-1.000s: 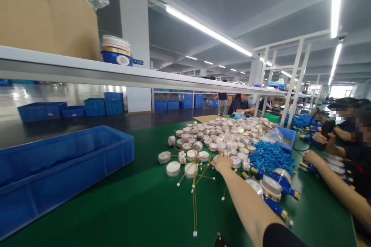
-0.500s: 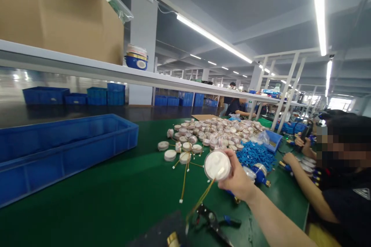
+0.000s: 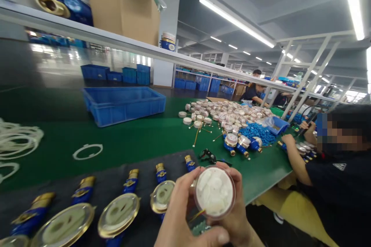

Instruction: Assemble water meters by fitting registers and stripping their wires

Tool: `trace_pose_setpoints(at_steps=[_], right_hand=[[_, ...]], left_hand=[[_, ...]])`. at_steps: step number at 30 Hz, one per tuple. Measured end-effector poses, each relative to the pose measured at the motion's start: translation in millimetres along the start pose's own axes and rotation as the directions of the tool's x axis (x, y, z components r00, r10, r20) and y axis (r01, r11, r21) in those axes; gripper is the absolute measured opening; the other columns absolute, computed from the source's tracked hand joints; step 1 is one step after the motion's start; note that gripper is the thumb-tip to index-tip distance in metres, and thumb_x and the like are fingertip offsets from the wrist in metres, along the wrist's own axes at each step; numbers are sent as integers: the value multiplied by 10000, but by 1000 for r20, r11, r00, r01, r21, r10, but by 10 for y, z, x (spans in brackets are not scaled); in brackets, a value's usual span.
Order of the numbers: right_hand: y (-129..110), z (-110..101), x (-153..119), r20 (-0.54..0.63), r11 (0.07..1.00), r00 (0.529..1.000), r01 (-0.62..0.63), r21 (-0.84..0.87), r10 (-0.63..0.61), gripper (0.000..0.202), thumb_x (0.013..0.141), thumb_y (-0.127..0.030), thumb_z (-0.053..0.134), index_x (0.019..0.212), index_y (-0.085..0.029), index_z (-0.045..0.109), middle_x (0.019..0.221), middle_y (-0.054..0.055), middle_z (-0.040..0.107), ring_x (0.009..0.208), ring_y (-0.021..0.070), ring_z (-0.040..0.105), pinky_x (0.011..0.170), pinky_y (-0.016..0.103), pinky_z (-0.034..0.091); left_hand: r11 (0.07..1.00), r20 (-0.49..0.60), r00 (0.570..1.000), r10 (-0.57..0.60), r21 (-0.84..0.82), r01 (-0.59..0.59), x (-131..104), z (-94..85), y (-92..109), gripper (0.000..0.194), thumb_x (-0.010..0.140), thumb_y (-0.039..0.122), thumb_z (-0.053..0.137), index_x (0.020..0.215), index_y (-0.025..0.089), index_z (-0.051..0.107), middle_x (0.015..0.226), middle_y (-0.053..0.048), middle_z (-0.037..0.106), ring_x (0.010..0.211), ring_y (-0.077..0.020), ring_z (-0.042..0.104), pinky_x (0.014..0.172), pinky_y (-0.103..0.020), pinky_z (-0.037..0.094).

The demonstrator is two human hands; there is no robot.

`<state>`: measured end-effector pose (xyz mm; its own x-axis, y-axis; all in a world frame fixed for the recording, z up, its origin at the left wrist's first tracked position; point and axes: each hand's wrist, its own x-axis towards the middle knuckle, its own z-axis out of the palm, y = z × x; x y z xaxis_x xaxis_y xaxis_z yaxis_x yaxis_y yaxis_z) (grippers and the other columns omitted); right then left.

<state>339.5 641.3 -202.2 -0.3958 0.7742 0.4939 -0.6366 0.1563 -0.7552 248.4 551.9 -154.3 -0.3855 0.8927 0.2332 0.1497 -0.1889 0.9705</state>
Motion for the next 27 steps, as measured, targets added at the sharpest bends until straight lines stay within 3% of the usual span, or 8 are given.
trace_pose_setpoints(at_steps=[4, 7, 12, 15, 19, 24, 27], right_hand=[[-91, 111, -225, -80, 994, 993, 86, -67, -91, 714, 593, -266, 835, 1171, -358, 426, 1275, 18, 428, 1133, 197, 512, 932, 334, 461], [-197, 184, -319, -138, 984, 984, 95, -149, -115, 634, 676, -331, 770, 1190, -341, 399, 1222, 28, 461, 1081, 174, 546, 902, 302, 481], [-324, 235, -462, -303, 916, 952, -76, -395, -51, 737, 665, -485, 724, 1242, -261, 325, 1163, 102, 480, 959, 211, 589, 808, 335, 520], [-322, 209, -465, -359, 864, 933, -152, -480, -35, 769, 670, -542, 683, 1253, -221, 298, 1141, 134, 484, 946, 243, 585, 778, 376, 523], [-266, 161, -385, -377, 865, 925, -156, -477, -41, 790, 654, -571, 689, 1233, -208, 291, 1109, 129, 495, 875, 223, 608, 735, 351, 533], [-124, 24, -365, -437, 883, 899, -184, -432, -26, 957, 525, -692, 712, 1234, -224, 270, 1166, 141, 479, 958, 255, 595, 815, 381, 512], [46, -118, -403, -388, 914, 922, -167, -369, 12, 952, 553, -711, 677, 1260, -234, 253, 1158, 143, 495, 983, 268, 591, 818, 388, 516]], left_hand=[[999, -17, 999, -39, -26, 38, -125, 84, 155, 686, 623, 527, 738, 1192, 253, 469, 1205, -87, 491, 1068, -265, 541, 802, -325, 534], [993, 34, 996, -80, 87, 77, -128, 46, 232, 641, 578, 501, 766, 1110, 223, 540, 1038, -61, 578, 893, -233, 586, 723, -309, 518], [953, 201, 962, -185, 275, 125, -23, 8, 338, 419, 651, 550, 645, 865, 191, 643, 793, -27, 634, 715, -199, 559, 618, -272, 442], [940, 206, 958, -201, 317, 129, 41, 40, 339, 402, 666, 560, 623, 786, 177, 650, 748, -26, 634, 689, -187, 550, 607, -256, 425], [941, 230, 950, -212, 309, 135, 145, 34, 254, 385, 683, 540, 630, 805, 176, 659, 766, -20, 641, 693, -177, 549, 606, -237, 411], [989, 366, 922, -129, 112, 94, 247, -47, 84, 322, 859, 432, 476, 1068, 231, 616, 965, 2, 637, 826, -154, 561, 702, -206, 412], [978, 338, 928, -157, 182, 99, 282, -40, -7, 265, 900, 391, 433, 1033, 267, 626, 907, 35, 627, 820, -133, 547, 741, -194, 387]])
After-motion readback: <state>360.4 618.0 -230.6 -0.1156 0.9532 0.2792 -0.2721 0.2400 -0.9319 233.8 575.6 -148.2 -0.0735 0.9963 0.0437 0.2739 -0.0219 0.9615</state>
